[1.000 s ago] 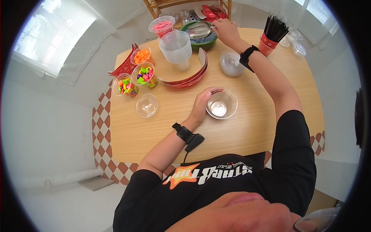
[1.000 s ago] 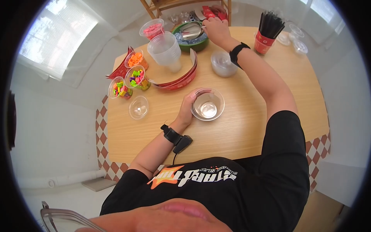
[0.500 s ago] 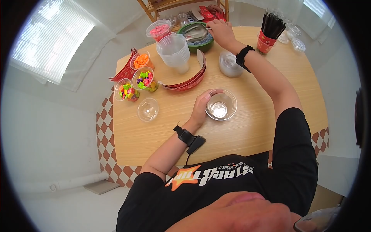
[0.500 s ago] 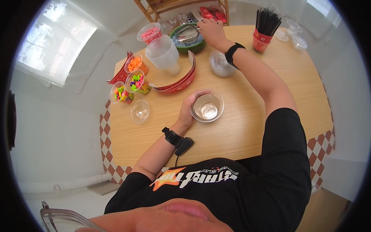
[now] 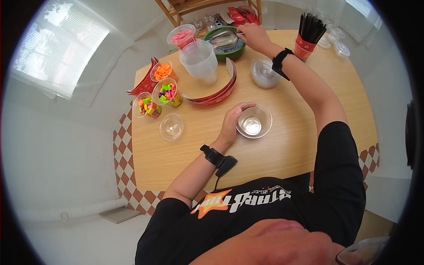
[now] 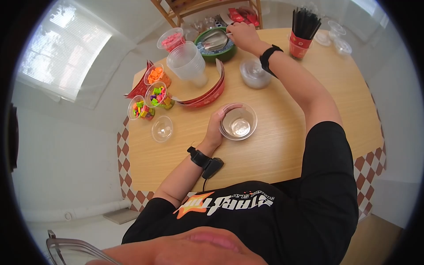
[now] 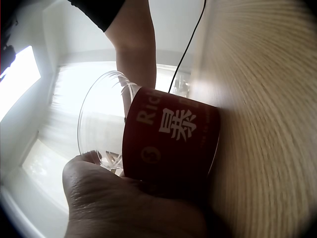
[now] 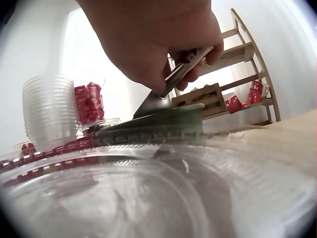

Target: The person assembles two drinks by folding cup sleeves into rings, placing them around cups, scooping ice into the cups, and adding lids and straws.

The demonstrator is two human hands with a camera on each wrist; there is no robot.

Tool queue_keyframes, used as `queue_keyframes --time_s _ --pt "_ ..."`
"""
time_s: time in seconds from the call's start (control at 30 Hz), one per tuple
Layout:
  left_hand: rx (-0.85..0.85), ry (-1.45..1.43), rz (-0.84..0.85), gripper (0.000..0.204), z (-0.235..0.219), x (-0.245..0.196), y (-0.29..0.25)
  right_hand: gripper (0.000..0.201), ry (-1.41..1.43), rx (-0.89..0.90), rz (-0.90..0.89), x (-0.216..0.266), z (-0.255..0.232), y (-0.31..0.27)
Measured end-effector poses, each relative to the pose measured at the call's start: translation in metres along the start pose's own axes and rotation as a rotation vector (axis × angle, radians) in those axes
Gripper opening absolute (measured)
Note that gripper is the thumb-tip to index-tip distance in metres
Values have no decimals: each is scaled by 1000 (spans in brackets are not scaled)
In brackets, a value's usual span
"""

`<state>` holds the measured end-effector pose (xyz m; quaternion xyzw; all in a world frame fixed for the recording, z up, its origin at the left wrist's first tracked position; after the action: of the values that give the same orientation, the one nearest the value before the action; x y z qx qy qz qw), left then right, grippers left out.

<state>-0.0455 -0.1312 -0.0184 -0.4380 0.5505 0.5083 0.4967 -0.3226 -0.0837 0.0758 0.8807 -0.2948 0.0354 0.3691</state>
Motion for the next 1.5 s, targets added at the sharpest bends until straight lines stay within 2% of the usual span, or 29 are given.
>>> queue_keyframes --time_s 0.03,0.17,0.23,0.33,0.47,0.53,0.67,0.73,0.77,0.87,0.93,1.03,1.07,1.13,1.27,1.33,1.37,1.43,1.47,1.5 --pt "0 -6 -3 59 0 1 0 15 41 113 120 -10 6 1" --pt "-19 -9 -15 59 -1 1 0 14 57 149 93 -10 -14 7" --pt "-8 10 8 59 -1 2 1 15 -77 34 -166 2 -30 12" --pt "-5 22 29 59 -1 2 1 14 -152 64 -268 8 -40 19" --pt "-5 22 31 59 -1 2 1 13 -77 113 -313 6 -42 24" --pt "-12 12 20 59 -2 3 1 12 0 214 -237 -3 -37 24" --pt "-12 9 16 58 -1 2 1 13 18 229 -254 -2 -33 20" --pt "-17 15 16 58 -1 2 1 15 7 118 -416 8 -38 18" --pt "-16 14 16 58 -1 2 1 15 6 119 -415 9 -38 17" --pt "-17 21 29 59 -2 1 1 15 64 154 -376 6 -36 14" --pt "-18 49 37 59 -2 -2 0 14 83 282 -125 -10 -24 15" --pt "-21 38 31 58 -2 0 1 15 113 319 -24 -16 -10 15" --pt "-23 38 30 58 -2 0 1 15 114 319 -25 -16 -7 14" --pt "-14 34 29 58 -2 0 1 16 73 154 -212 -4 -13 11" --pt "-21 62 45 57 -3 0 0 18 2 81 -302 5 -14 5" --pt "-14 57 51 57 -2 -1 1 18 39 185 -68 -9 -8 4" --pt "-13 56 53 57 -2 -2 1 18 36 184 -68 -7 -9 6" --pt "-14 42 38 57 -2 -1 0 17 121 342 243 -23 3 4" --pt "-14 43 37 57 -2 0 0 17 122 342 242 -24 5 2" --pt "-13 52 42 57 -3 0 1 17 68 232 67 -15 -2 3"
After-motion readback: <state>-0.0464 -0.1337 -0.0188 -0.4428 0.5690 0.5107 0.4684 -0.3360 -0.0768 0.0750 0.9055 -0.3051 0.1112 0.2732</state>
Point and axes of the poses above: each hand's wrist, its own y-axis towards the middle knuckle, its own z-axis out of the palm, x = y × z, the point moved 7 cm from there along y, towards the middle knuckle, and after that the axes turned 14 degrees about y, right-handed, at the moved point
